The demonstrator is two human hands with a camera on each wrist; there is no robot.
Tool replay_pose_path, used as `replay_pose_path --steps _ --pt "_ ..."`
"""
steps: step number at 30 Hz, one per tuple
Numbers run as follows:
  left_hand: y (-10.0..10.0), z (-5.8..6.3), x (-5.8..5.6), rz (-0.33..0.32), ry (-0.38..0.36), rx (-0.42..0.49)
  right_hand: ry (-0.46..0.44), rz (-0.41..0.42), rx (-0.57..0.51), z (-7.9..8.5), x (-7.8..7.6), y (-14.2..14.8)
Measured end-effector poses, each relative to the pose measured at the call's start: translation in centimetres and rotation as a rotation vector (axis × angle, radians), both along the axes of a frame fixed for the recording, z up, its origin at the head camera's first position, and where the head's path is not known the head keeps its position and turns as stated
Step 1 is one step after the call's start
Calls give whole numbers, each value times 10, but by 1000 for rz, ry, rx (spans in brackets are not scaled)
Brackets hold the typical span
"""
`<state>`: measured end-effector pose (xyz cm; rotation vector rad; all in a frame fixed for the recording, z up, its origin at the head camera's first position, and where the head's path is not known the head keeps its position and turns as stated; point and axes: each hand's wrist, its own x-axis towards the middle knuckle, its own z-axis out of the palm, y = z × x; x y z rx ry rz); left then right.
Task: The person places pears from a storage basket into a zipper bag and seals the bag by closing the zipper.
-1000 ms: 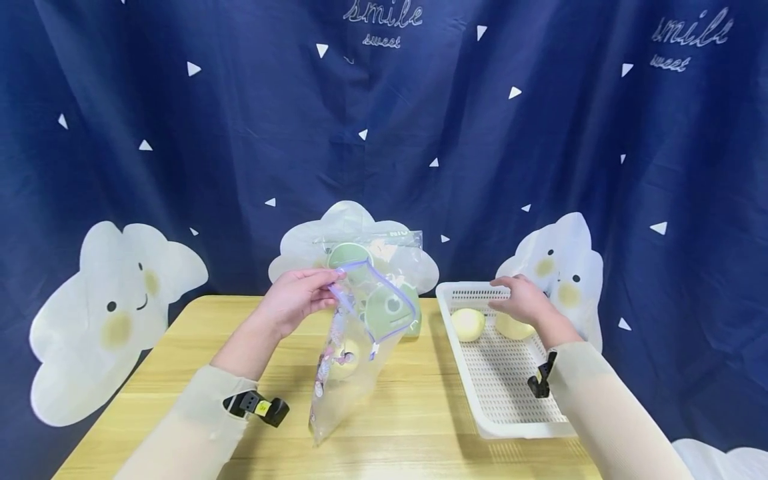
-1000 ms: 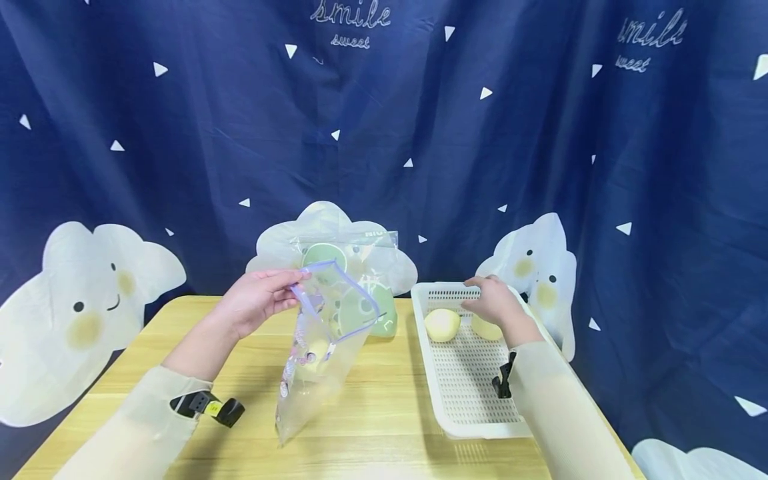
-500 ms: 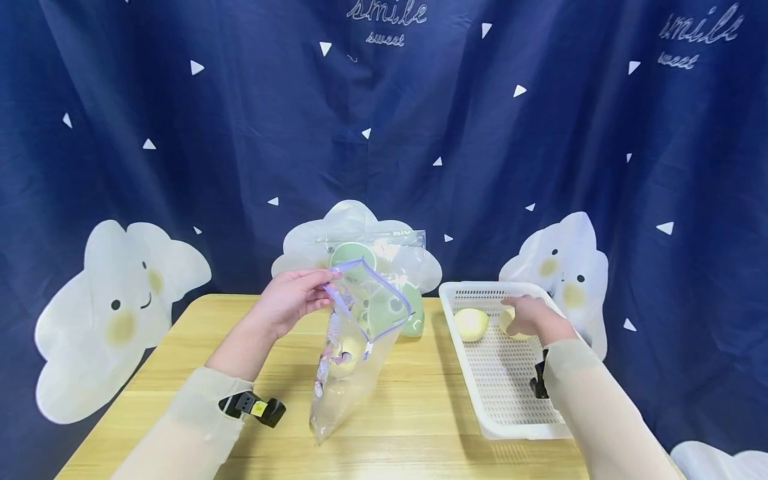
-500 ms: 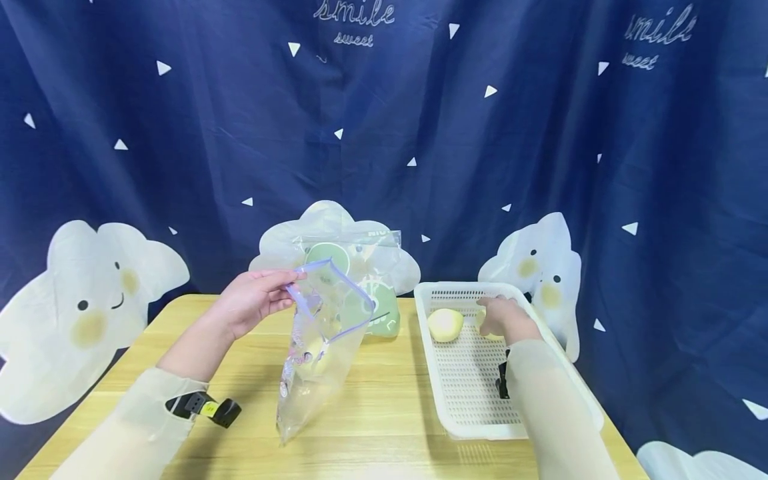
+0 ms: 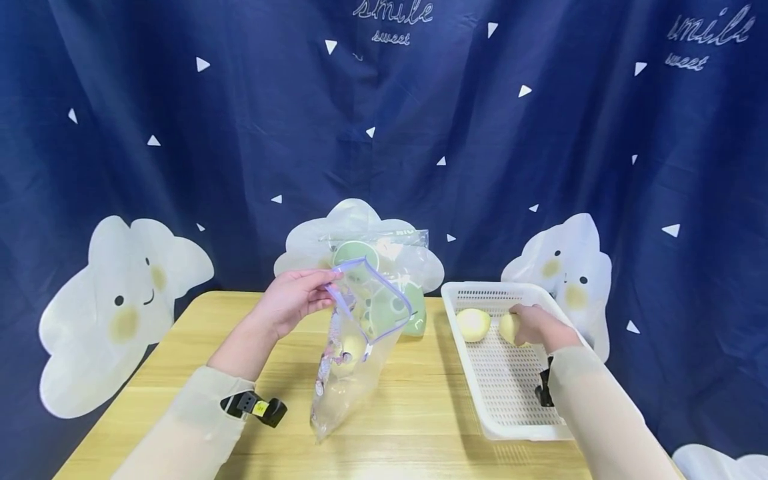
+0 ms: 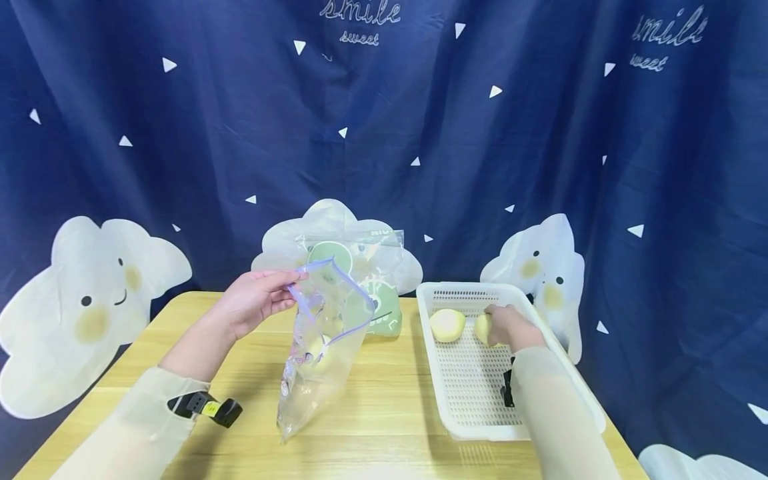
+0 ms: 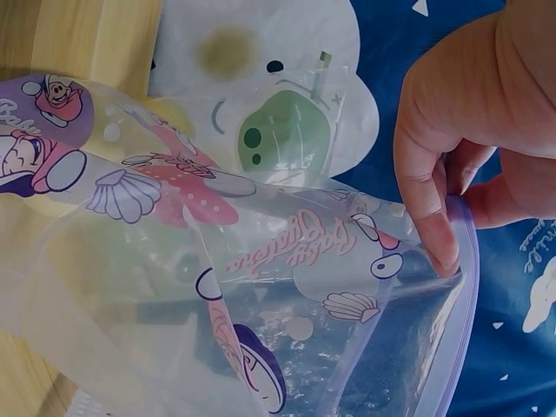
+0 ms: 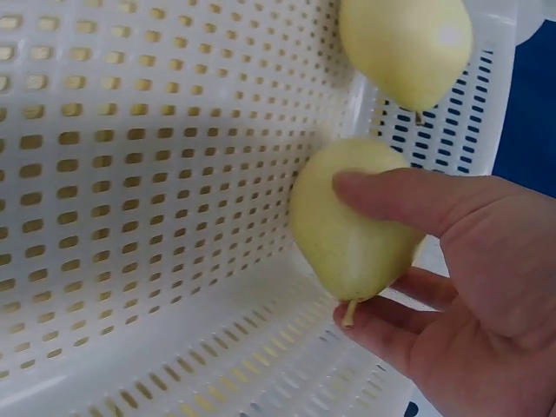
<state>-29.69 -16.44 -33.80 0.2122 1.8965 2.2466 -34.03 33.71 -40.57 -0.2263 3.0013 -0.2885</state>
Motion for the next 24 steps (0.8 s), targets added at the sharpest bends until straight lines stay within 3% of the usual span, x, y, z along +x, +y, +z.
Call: replay_pose_path --steps 6,12,24 --pt "2 -1 0 -11 7 -2 19 32 -30 -3 2 5" --pt "2 0 0 -3 1 -3 115 45 -61 4 5 10" --pt "1 1 1 -16 -1 -7 255 -95 -276 26 7 0"
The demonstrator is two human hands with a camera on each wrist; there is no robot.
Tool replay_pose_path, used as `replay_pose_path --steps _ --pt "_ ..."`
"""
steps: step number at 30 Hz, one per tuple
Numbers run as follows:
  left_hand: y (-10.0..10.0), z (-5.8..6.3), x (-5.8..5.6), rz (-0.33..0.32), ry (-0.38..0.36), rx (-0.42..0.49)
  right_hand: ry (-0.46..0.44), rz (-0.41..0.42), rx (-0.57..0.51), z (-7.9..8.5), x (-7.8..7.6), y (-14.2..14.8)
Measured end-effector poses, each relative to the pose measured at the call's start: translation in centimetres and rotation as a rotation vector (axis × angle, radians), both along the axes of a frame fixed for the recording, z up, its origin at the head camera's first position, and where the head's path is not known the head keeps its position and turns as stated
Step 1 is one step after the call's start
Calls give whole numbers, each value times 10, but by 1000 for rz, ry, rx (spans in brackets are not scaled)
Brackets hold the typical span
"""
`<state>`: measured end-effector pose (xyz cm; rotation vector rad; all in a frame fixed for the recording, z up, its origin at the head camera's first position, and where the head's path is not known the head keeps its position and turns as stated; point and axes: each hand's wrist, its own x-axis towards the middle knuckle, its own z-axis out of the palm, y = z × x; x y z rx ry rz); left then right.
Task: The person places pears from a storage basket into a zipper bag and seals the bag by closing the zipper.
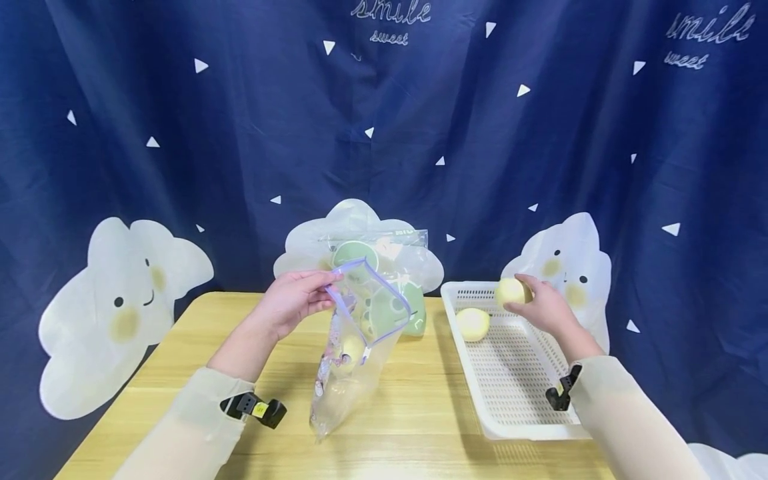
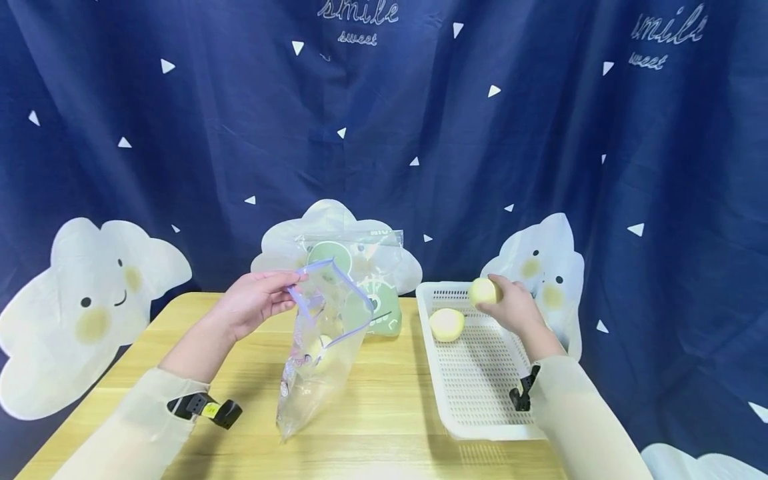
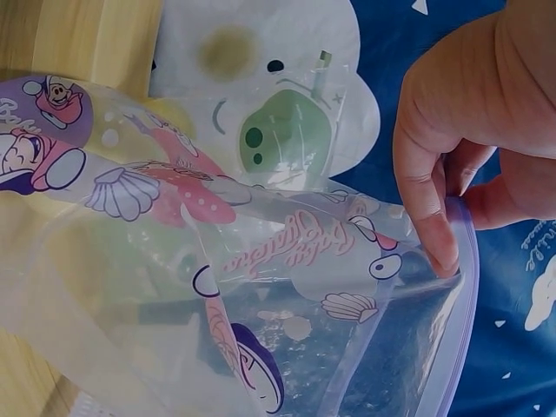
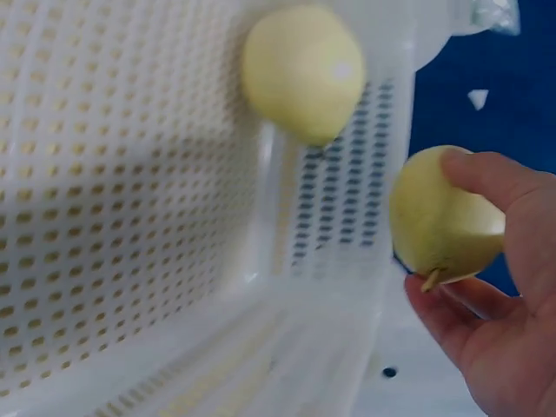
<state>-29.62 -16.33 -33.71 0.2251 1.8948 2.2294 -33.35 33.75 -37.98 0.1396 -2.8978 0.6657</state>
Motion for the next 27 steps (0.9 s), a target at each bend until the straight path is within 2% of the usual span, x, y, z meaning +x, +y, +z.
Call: replay_pose_path --steps 6,12,20,27 --pt "0 0 0 -4 0 -10 124 14 -126 22 7 -27" --pt "-1 0 1 -1 -3 -21 248 92 -197 47 20 -66" --pt "2 1 1 -8 -3 -25 401 297 -264 67 42 -124" --pt "2 2 1 -5 -10 -19 590 496 -183 76 58 -158"
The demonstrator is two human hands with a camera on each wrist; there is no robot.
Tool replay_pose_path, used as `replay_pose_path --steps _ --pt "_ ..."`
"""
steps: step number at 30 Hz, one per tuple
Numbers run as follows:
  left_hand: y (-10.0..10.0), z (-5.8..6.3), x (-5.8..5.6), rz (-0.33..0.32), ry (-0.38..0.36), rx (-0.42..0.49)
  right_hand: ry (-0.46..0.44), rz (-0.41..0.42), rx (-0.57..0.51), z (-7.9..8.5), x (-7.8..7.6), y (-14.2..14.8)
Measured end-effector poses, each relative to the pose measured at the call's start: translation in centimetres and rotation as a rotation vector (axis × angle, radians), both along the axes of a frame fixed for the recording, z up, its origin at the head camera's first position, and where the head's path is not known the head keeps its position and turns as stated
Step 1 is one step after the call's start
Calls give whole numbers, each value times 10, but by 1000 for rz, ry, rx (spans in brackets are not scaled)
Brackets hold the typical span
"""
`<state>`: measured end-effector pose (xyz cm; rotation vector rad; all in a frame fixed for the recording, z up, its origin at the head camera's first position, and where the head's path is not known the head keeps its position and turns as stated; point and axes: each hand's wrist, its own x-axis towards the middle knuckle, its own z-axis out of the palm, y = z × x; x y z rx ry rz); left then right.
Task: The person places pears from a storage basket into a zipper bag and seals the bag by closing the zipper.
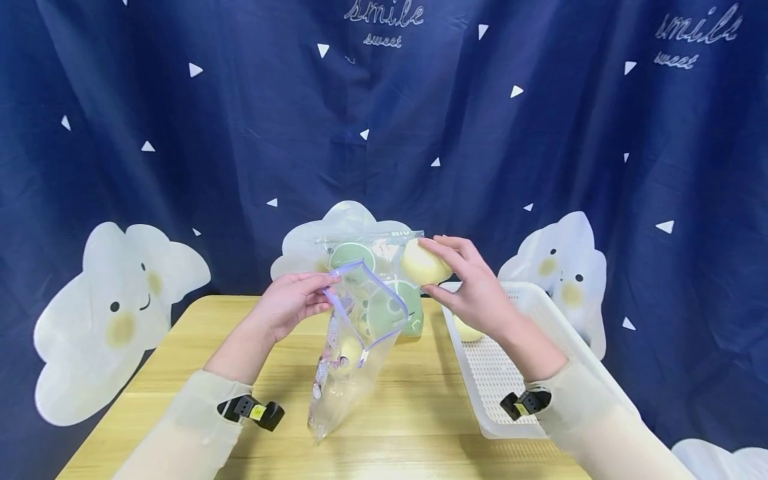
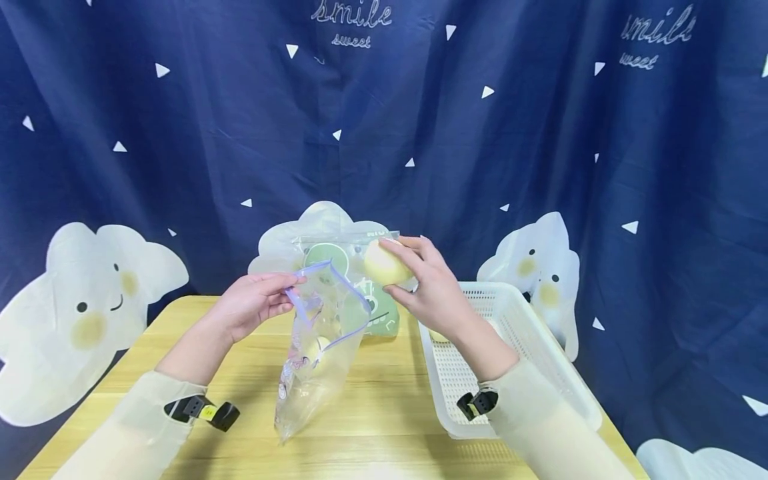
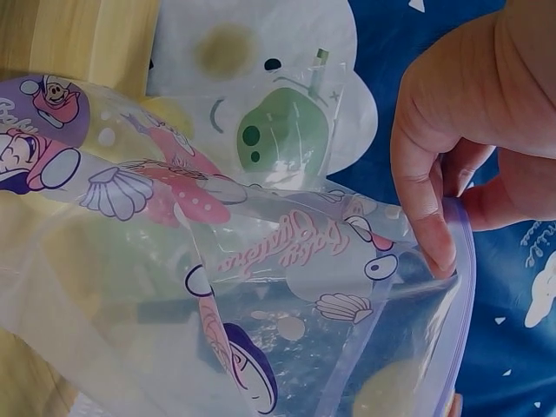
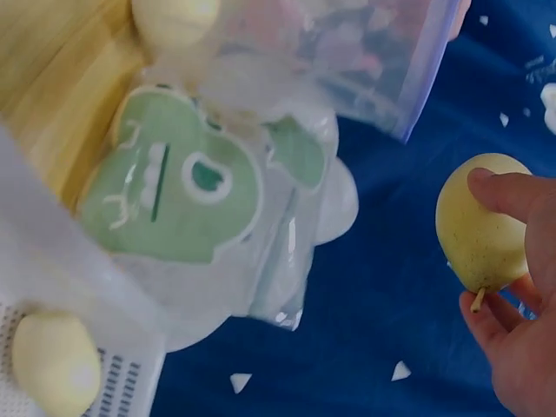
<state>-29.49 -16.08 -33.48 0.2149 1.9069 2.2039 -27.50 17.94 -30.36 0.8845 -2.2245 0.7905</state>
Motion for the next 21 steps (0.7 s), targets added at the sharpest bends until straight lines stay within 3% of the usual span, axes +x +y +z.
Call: replay_pose_path --steps 7,14,21 --pt "-1 0 1 -10 4 1 163 109 93 5 7 -22" --pt "2 1 1 -18 5 -6 104 148 183 6 18 -37" --pt "2 1 2 -22 9 -21 56 183 322 8 18 -47"
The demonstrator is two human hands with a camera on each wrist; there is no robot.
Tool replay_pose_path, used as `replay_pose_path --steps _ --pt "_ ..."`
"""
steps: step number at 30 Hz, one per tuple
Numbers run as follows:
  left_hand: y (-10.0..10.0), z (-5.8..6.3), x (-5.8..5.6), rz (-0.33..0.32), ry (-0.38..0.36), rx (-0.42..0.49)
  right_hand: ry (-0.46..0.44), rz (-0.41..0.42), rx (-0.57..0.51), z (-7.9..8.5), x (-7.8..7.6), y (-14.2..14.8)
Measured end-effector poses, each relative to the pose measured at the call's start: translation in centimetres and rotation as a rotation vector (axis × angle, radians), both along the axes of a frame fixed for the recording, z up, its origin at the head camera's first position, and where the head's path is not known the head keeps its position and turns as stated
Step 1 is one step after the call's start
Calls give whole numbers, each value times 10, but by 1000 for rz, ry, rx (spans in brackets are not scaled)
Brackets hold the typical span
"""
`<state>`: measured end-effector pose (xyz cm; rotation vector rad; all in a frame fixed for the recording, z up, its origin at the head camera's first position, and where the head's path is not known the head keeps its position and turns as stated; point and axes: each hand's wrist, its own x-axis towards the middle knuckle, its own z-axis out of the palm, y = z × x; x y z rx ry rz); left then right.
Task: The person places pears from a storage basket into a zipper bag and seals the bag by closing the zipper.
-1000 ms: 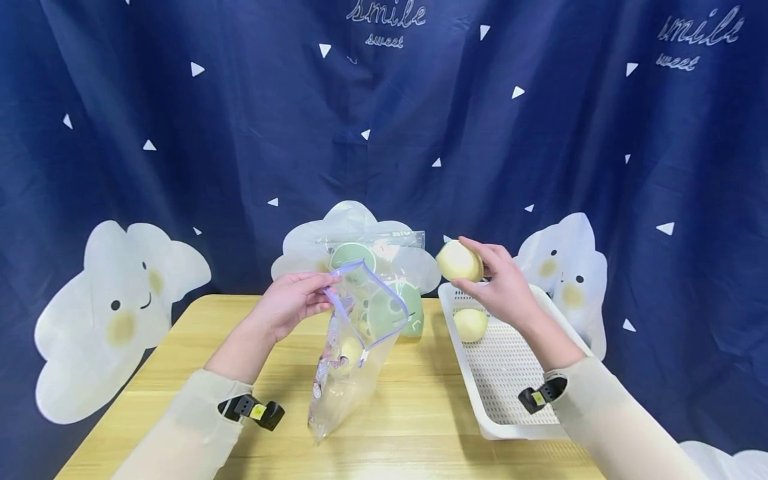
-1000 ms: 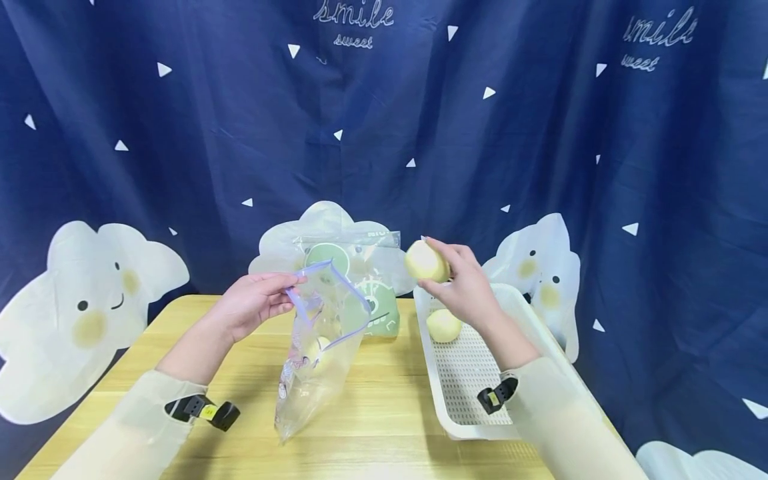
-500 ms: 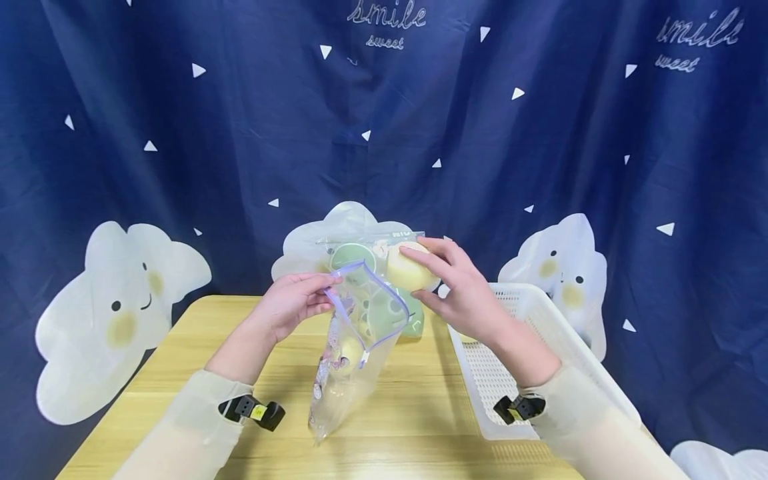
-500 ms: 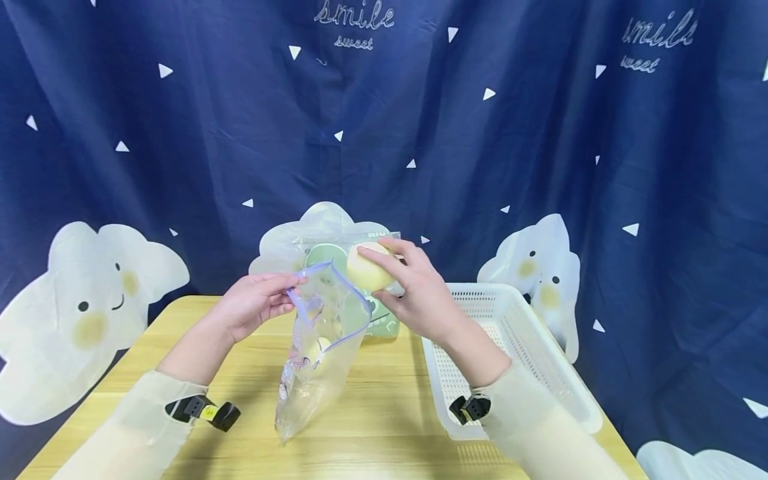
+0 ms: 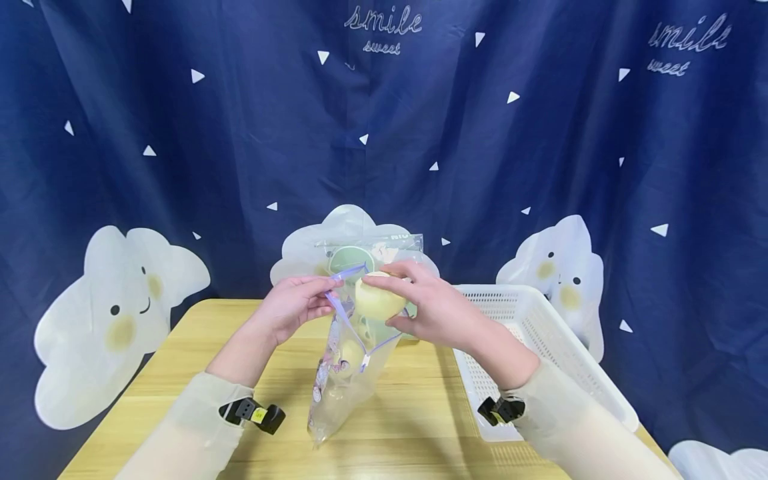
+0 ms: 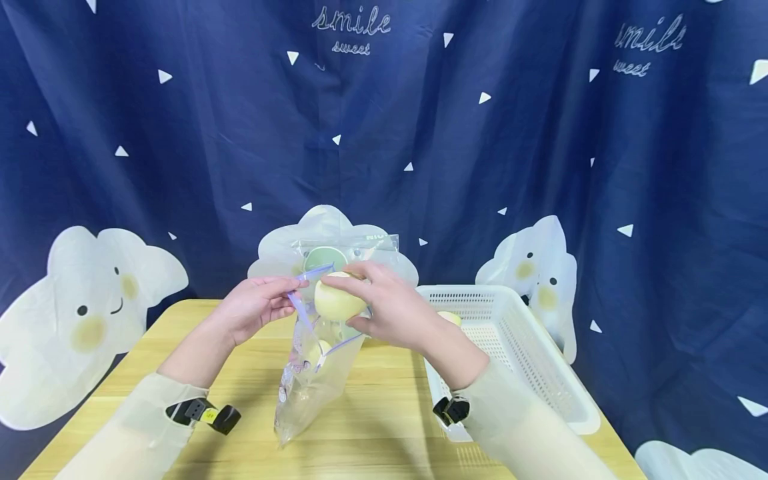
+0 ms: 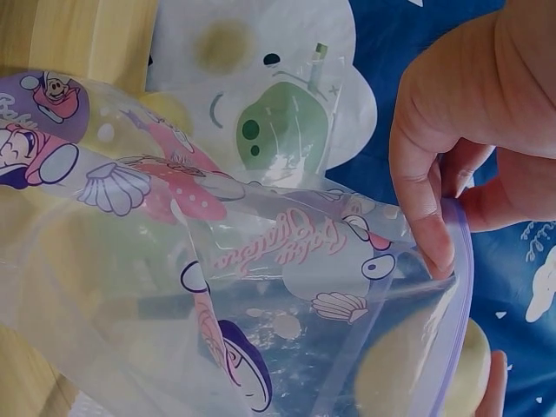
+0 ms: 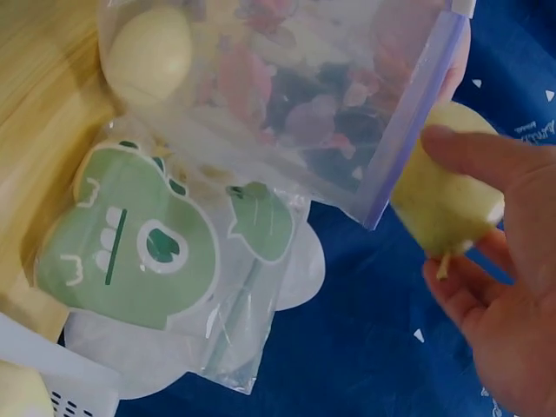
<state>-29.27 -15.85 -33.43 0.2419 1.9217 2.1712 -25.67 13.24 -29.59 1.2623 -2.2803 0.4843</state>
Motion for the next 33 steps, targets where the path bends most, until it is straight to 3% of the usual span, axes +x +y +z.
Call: replay_pose_path --steps 9,14,17,24,33 --pt "-1 0 2 0 5 -1 -144 -165 189 5 4 -8" --pt "0 0 2 1 10 -10 -201 -189 222 3 1 -9" --pt "0 0 3 8 21 -14 -211 -176 187 1 -1 -7" --pt "3 0 5 23 55 -49 -225 -186 -11 -3 -9 17" --pt "-6 -4 4 53 28 -8 -302 -366 -105 -18 -38 71"
